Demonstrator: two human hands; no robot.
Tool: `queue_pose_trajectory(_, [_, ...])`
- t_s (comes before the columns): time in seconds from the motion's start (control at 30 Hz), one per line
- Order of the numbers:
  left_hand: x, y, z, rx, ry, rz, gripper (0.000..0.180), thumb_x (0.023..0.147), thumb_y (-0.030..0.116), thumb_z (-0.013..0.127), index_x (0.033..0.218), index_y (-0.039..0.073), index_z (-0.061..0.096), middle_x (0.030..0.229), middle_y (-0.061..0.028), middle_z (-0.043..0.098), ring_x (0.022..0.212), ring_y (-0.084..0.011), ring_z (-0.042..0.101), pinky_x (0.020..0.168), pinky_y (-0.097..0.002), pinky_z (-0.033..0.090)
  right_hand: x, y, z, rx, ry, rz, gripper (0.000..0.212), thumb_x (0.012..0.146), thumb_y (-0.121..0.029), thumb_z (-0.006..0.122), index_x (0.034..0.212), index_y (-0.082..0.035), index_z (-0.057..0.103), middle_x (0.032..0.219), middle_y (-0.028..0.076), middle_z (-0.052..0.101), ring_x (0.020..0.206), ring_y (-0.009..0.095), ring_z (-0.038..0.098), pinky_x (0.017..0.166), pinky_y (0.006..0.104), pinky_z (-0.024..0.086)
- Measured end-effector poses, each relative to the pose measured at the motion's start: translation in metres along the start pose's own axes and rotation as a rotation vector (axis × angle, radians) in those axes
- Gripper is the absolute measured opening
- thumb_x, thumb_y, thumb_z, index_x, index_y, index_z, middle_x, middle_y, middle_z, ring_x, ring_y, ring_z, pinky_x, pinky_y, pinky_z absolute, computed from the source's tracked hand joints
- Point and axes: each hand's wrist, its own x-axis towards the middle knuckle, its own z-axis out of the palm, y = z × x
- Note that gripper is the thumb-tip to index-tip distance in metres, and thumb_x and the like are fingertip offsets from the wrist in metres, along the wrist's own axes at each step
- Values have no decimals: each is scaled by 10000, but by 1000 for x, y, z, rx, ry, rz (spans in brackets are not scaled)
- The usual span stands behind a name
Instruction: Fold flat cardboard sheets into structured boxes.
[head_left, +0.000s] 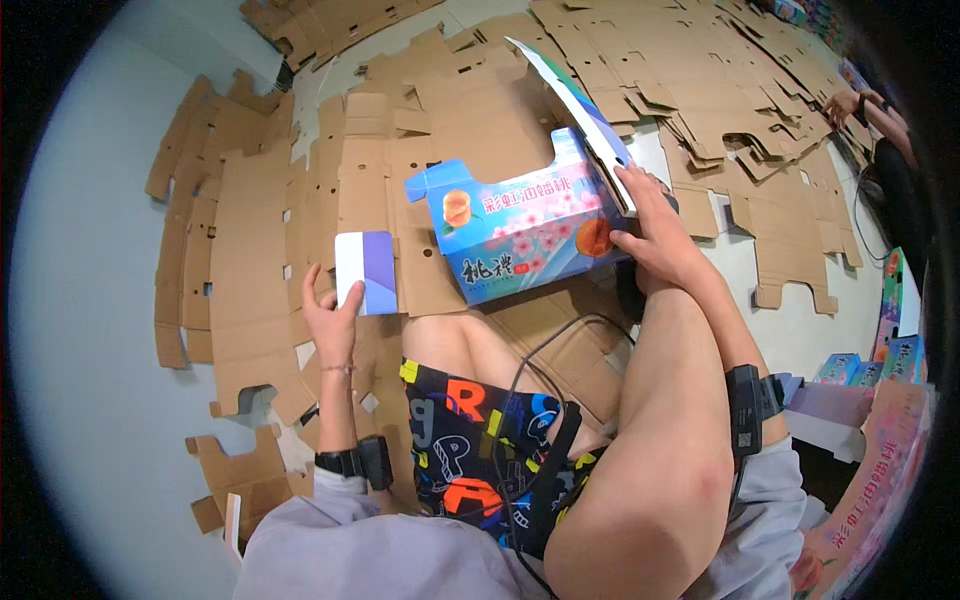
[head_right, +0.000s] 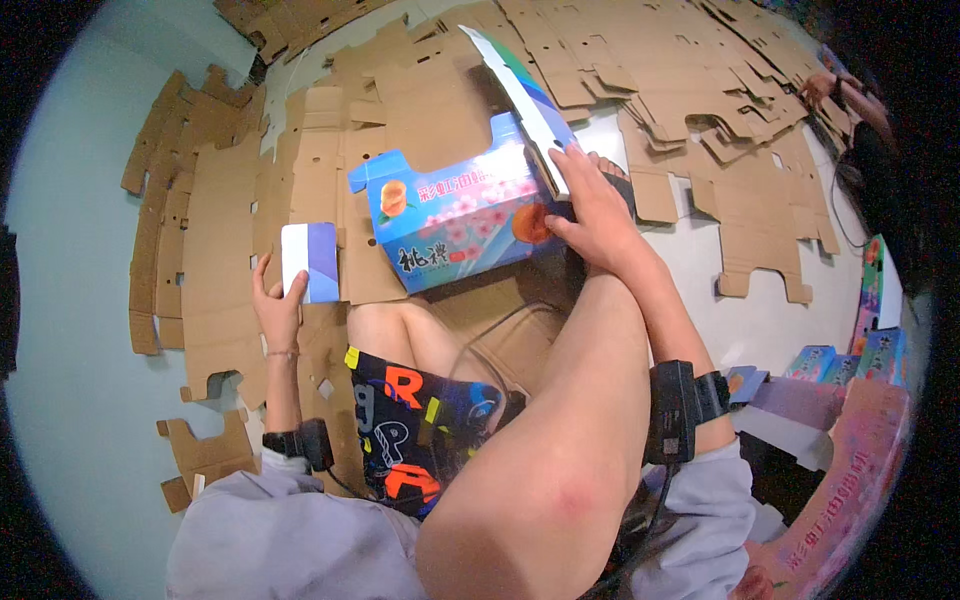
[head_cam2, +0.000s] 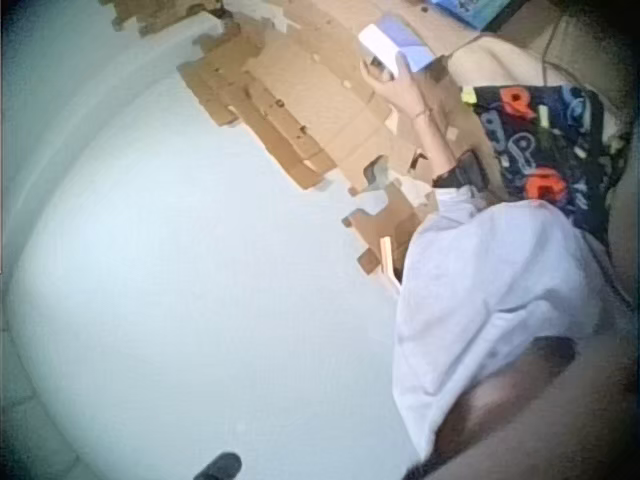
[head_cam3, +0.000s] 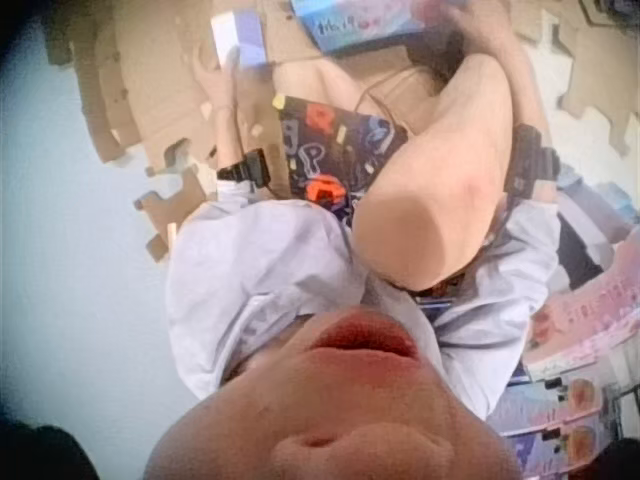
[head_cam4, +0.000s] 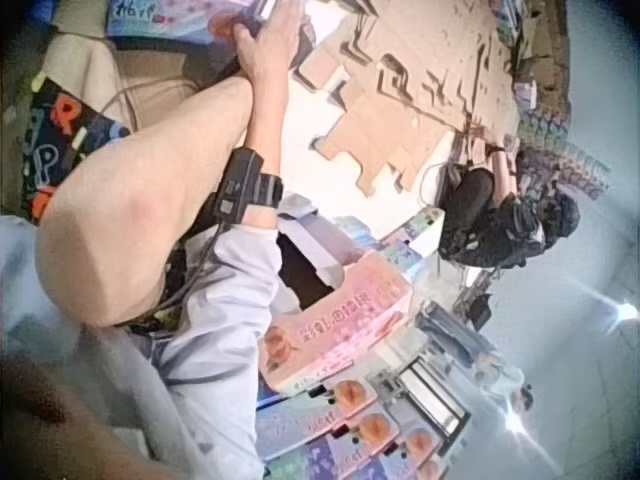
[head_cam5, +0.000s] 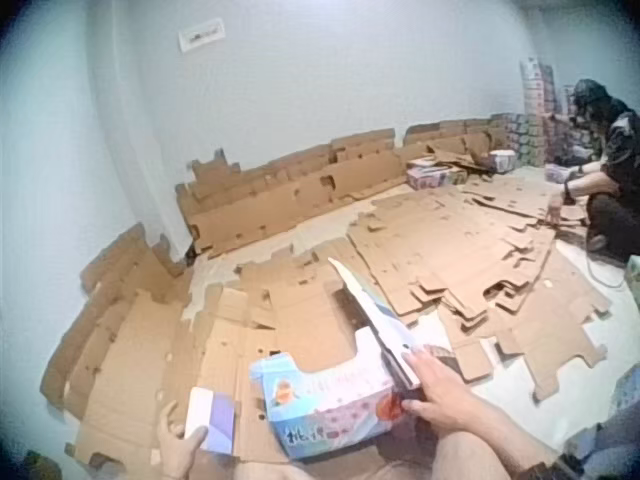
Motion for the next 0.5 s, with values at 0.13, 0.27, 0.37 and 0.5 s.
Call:
queue_pose_trajectory(0.13, [23, -18, 5, -39, -89, -79, 693, 769, 18, 690, 1371, -3, 348, 923, -104, 649, 782, -136, 612, 712, -249, 475, 0, 6, 0, -3, -6, 28, 798, 709, -160, 700, 1402, -101, 308, 1440, 237, 309, 1353, 365, 284, 1108, 404, 256])
queue_pose_trajectory(0.27, [27, -20, 12, -375, -210, -171, 642, 799, -5, 617, 1373, -48, 331, 1200, -133, 548, 1046, -181, 562, 891, -295, 454, 0, 9, 3, 5, -2, -5, 793, 720, -174, 705, 1409, -112, 316, 1449, 231, 300, 1363, 360, 270, 1125, 405, 227])
queue_pose_trajectory(0.37, [22, -4, 17, -367, -286, -140, 612, 816, -24, 576, 1376, -55, 329, 1285, -128, 499, 1146, -203, 517, 964, -315, 425, 6, 14, 6, 76, -28, 0, 792, 728, -171, 702, 1418, -126, 316, 1464, 224, 284, 1375, 355, 251, 1134, 407, 203])
queue_pose_trajectory(0.5, [12, 17, 36, -121, -178, -22, 689, 785, -34, 577, 1403, -70, 276, 1370, -171, 431, 1228, -241, 459, 1028, -334, 362, 3, 12, 3, 126, -76, 67, 786, 742, -167, 688, 1428, -126, 306, 1489, 205, 253, 1388, 363, 218, 1139, 410, 186])
